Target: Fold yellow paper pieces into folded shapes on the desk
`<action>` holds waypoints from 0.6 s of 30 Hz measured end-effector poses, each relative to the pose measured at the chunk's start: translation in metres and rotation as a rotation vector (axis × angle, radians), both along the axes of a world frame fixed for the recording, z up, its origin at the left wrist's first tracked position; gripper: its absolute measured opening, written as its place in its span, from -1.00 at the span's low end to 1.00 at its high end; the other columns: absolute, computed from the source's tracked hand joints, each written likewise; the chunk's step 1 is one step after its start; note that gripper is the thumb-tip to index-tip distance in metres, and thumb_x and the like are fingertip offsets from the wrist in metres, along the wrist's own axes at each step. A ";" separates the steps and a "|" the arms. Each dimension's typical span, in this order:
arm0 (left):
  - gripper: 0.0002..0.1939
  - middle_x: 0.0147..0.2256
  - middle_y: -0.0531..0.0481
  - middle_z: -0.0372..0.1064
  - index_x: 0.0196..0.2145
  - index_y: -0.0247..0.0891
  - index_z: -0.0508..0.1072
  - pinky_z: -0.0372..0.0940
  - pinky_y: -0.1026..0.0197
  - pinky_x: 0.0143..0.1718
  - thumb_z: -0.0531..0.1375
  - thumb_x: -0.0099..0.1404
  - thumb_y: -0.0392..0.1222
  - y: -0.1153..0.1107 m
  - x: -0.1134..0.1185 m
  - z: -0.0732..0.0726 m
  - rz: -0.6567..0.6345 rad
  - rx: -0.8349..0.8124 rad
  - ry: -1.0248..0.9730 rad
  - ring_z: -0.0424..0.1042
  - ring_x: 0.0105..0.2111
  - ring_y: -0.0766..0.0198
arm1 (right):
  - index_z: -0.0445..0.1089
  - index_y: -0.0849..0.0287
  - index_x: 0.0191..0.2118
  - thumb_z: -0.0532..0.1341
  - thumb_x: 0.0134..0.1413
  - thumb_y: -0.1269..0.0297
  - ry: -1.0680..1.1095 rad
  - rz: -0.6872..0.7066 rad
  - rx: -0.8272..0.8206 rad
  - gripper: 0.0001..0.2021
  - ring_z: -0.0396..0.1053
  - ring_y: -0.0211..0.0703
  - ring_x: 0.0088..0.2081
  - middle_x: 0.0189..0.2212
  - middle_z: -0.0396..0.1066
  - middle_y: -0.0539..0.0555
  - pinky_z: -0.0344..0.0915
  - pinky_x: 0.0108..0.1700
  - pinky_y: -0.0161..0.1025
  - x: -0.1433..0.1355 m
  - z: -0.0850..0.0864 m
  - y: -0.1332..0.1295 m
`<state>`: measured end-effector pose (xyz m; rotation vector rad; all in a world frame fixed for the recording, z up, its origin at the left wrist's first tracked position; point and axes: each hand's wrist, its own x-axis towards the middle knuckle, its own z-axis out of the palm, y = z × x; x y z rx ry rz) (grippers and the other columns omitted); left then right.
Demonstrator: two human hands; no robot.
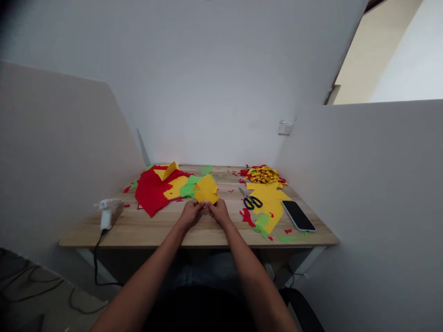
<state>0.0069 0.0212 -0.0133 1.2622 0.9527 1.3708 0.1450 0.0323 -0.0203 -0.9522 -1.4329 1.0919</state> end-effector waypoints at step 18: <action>-0.60 -0.72 0.15 0.21 -0.62 -0.28 0.31 0.08 0.33 -0.61 0.25 0.12 0.10 0.005 0.000 -0.010 0.052 0.044 0.018 0.17 -0.70 0.42 | 0.31 0.19 -0.59 0.22 -0.03 -0.09 0.073 -0.025 -0.012 -0.59 0.13 -0.32 -0.73 -0.75 0.24 -0.04 0.07 -0.68 -0.35 0.000 -0.004 0.005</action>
